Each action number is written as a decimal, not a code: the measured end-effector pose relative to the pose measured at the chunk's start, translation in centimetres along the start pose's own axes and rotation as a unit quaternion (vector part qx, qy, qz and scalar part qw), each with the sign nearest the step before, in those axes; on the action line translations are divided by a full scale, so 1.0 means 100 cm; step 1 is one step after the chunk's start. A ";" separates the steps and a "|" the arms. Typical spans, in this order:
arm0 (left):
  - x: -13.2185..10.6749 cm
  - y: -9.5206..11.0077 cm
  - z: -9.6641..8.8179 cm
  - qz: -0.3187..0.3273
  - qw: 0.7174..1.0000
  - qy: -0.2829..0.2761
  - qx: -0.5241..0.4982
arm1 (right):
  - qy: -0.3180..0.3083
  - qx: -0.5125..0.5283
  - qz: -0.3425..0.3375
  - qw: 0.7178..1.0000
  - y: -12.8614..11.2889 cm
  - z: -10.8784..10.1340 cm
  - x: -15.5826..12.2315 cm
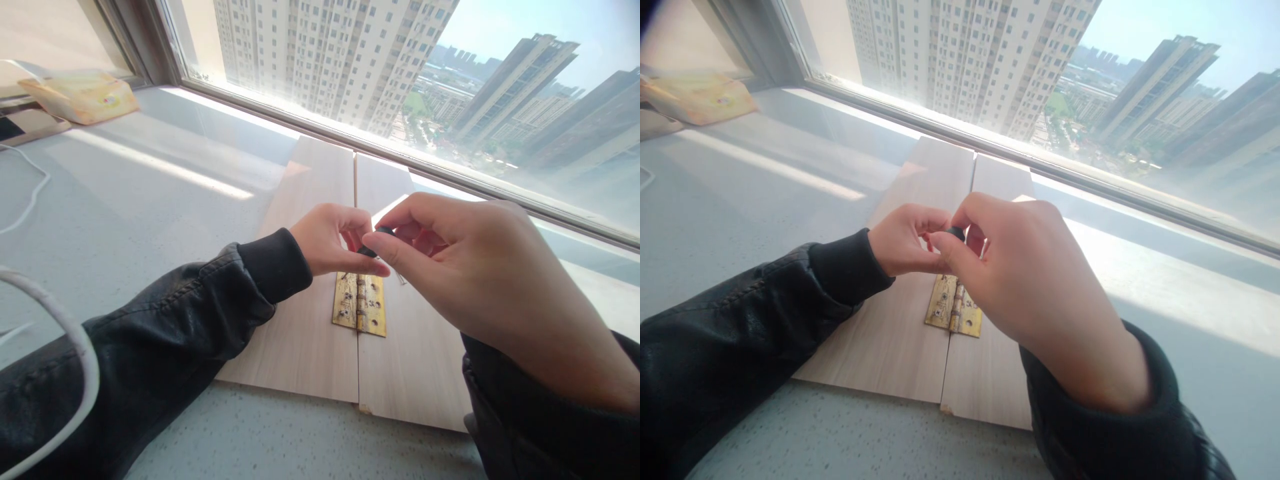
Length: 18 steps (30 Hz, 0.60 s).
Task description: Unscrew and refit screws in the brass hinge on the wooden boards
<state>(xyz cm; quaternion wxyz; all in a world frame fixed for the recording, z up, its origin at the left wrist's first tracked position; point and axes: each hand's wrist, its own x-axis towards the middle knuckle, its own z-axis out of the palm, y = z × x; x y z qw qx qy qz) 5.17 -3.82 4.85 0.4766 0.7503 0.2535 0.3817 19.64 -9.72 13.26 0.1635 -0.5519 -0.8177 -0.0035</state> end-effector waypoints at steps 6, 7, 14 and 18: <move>-0.002 0.007 -0.004 0.013 0.999 -0.033 -0.015 | -0.006 0.011 -0.057 0.998 0.010 -0.002 -0.004; -0.001 0.006 -0.004 0.018 0.999 -0.029 -0.012 | -0.008 0.012 -0.060 0.998 0.011 -0.002 -0.004; 0.001 -0.002 -0.002 0.020 0.999 0.035 -0.020 | 0.031 0.004 -0.023 0.999 0.003 0.005 0.000; 0.001 0.002 0.000 0.012 1.000 0.010 -0.026 | 0.004 0.017 -0.042 0.999 0.005 0.005 -0.001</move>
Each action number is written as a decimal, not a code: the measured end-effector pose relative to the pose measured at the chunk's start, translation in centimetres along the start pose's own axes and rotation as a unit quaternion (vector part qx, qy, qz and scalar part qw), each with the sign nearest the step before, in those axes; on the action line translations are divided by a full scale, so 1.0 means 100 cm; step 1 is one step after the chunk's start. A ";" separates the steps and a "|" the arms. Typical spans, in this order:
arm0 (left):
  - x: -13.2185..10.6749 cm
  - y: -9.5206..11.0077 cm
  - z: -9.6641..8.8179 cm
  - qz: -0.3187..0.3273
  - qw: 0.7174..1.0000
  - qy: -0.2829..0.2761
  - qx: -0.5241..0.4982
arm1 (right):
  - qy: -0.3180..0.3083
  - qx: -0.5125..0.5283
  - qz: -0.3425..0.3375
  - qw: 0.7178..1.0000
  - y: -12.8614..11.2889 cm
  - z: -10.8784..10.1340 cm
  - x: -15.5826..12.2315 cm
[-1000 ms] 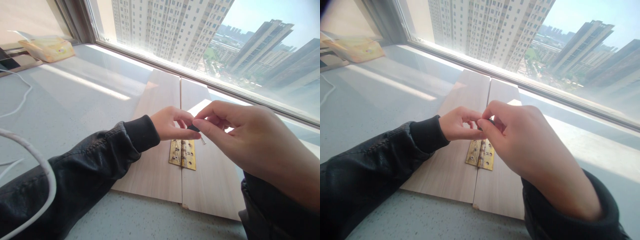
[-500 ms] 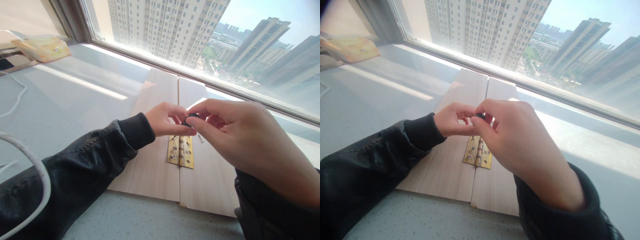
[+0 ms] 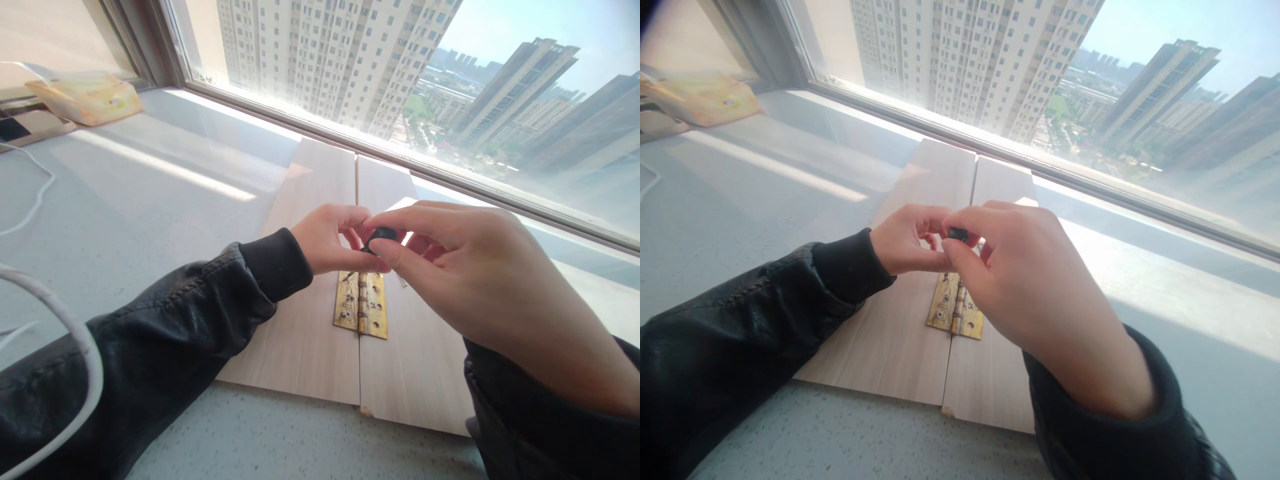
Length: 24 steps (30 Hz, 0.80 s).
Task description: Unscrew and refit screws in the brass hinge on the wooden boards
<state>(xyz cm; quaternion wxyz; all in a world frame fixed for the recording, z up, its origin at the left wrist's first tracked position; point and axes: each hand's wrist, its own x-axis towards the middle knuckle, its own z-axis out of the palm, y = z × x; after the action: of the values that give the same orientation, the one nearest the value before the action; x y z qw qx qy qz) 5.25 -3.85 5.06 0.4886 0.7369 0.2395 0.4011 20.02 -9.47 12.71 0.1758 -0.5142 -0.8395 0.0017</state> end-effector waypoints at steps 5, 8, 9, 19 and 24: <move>-0.002 0.000 -0.004 0.005 0.999 -0.044 0.012 | 0.001 -0.002 -0.001 1.000 0.005 0.000 -0.002; -0.001 -0.003 -0.006 0.006 0.999 -0.028 0.033 | 0.020 0.004 0.015 1.000 0.002 0.003 0.000; -0.001 -0.003 -0.006 0.003 0.999 -0.027 0.044 | 0.019 0.008 0.017 1.000 0.001 0.004 0.001; -0.002 -0.016 -0.006 -0.013 0.955 -0.129 0.265 | 0.023 -0.008 -0.008 1.000 0.001 0.005 0.004; -0.002 -0.016 -0.006 0.008 0.946 -0.140 0.292 | 0.030 -0.010 -0.011 0.999 -0.002 0.003 0.003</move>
<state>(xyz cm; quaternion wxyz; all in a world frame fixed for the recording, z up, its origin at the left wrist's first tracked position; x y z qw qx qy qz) 4.70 -3.03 3.70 0.2778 0.8977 0.2696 0.2103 19.67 -9.23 12.58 0.1957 -0.5064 -0.8395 -0.0238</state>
